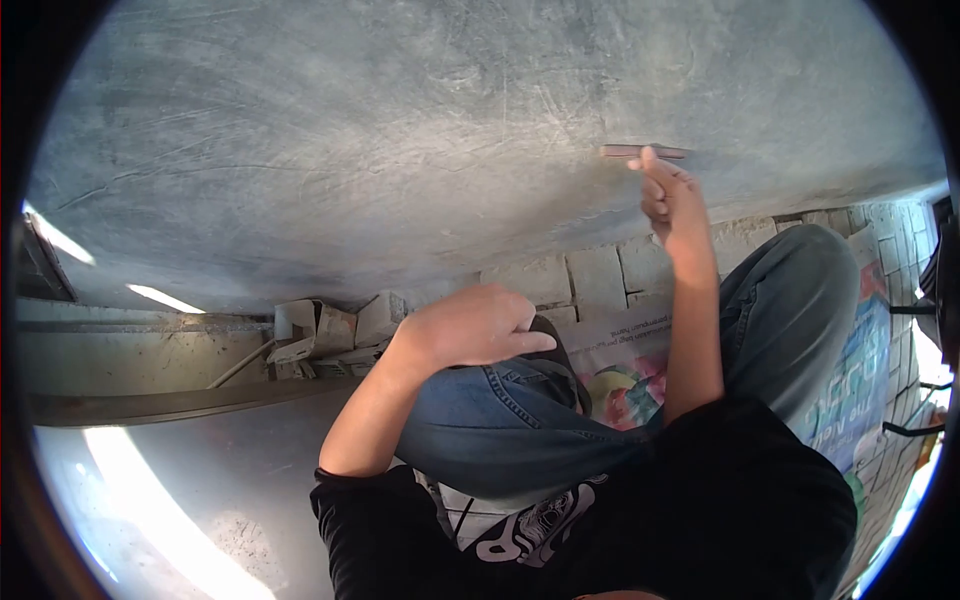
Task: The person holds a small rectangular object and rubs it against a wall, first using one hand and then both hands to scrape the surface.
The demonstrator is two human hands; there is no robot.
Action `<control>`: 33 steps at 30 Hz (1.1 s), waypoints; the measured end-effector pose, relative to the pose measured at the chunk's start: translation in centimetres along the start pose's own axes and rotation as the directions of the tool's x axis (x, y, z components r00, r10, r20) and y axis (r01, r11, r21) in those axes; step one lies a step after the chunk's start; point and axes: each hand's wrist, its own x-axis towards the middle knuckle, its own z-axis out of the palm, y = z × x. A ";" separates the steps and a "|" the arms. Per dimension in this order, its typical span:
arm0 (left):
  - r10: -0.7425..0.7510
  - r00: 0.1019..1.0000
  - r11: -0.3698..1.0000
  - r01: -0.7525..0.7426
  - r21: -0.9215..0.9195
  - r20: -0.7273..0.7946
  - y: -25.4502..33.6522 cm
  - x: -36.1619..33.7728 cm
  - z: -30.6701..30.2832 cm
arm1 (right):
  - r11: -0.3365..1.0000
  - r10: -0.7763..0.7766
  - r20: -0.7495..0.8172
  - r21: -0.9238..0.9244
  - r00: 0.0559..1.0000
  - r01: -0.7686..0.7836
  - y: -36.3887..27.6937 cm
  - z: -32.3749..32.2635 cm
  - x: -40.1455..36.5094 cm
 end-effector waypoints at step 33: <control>-0.150 0.986 0.985 0.154 0.071 -0.067 0.9 1.9 -1.3 | 0.966 -0.170 0.001 -0.199 0.985 0.167 1.1 4.1 -0.7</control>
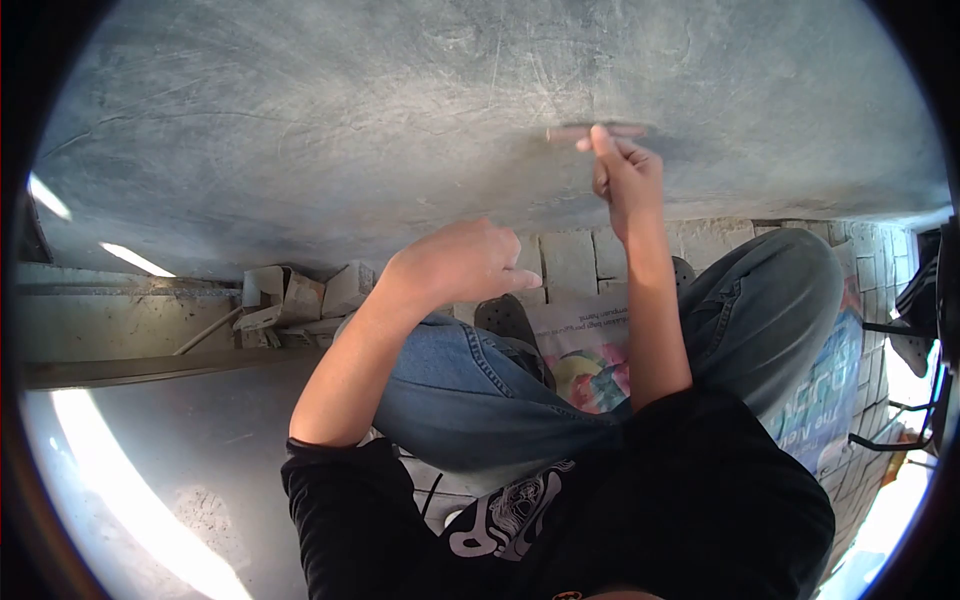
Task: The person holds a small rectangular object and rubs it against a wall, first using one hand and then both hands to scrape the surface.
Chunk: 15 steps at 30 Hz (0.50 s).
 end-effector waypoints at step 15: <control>0.729 0.336 0.286 -0.941 -0.181 -0.597 12.2 -1.8 1.6 | 0.817 0.435 0.225 -0.505 0.872 -0.277 10.1 -5.8 1.8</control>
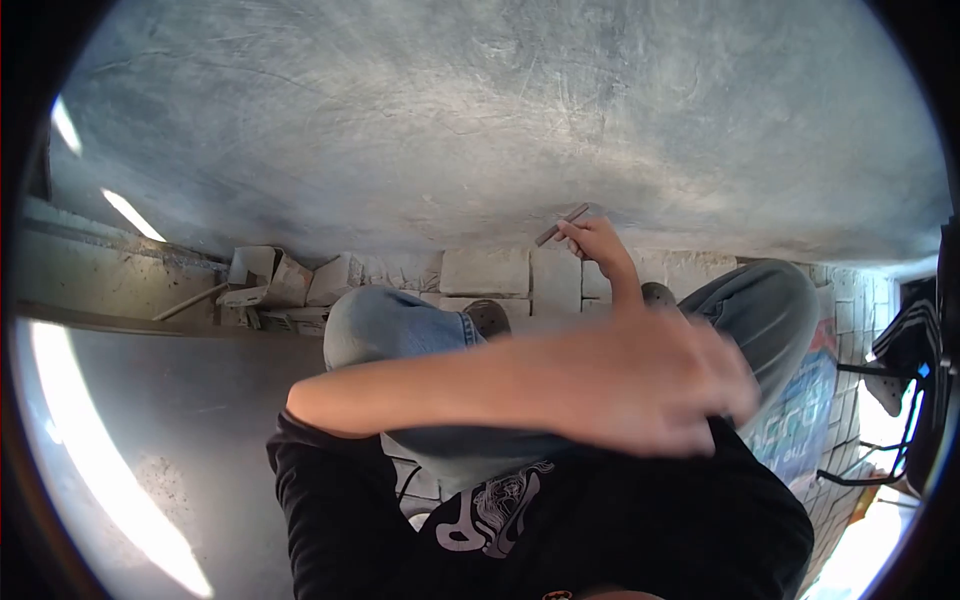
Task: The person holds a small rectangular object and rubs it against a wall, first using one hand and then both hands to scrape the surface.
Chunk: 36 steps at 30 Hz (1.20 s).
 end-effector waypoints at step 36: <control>-0.930 0.332 0.334 0.576 0.746 0.160 -7.0 -8.0 -5.5 | 0.941 -0.252 -0.333 -0.301 0.908 0.151 -11.5 -3.7 -5.7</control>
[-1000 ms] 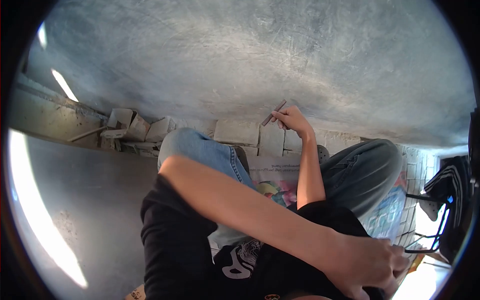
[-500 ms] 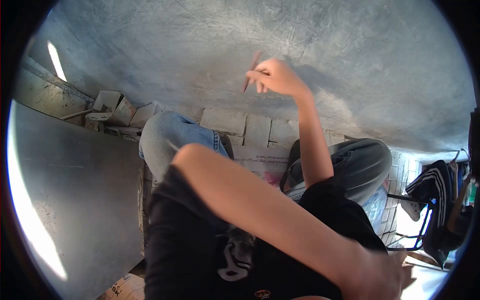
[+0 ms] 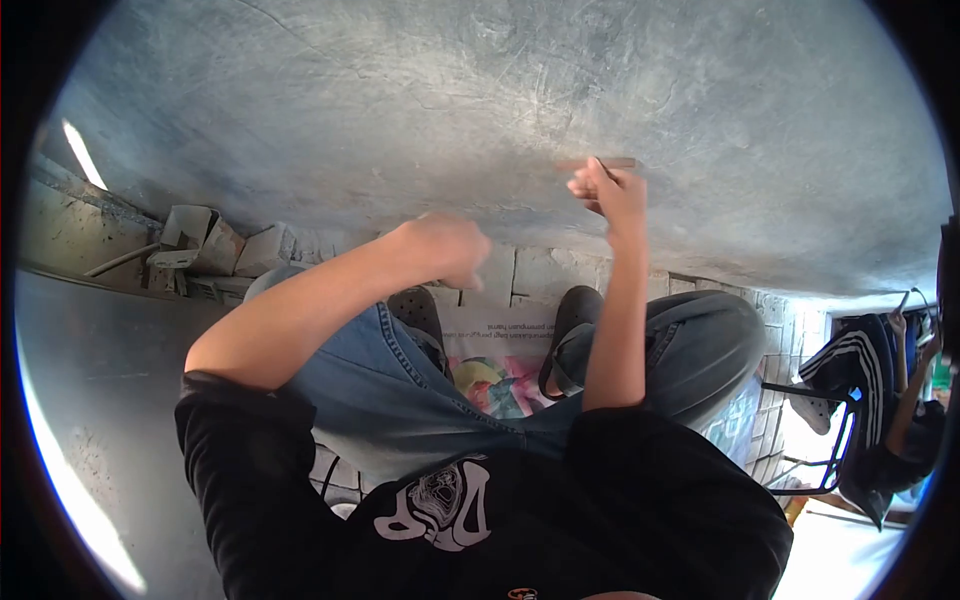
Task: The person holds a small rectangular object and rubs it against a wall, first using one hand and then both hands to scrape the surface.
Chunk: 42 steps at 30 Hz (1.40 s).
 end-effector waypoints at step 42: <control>0.137 0.981 0.989 -0.127 0.077 -0.137 3.5 -1.3 0.5 | 0.618 0.167 -0.246 0.780 0.955 0.093 4.1 -0.3 0.5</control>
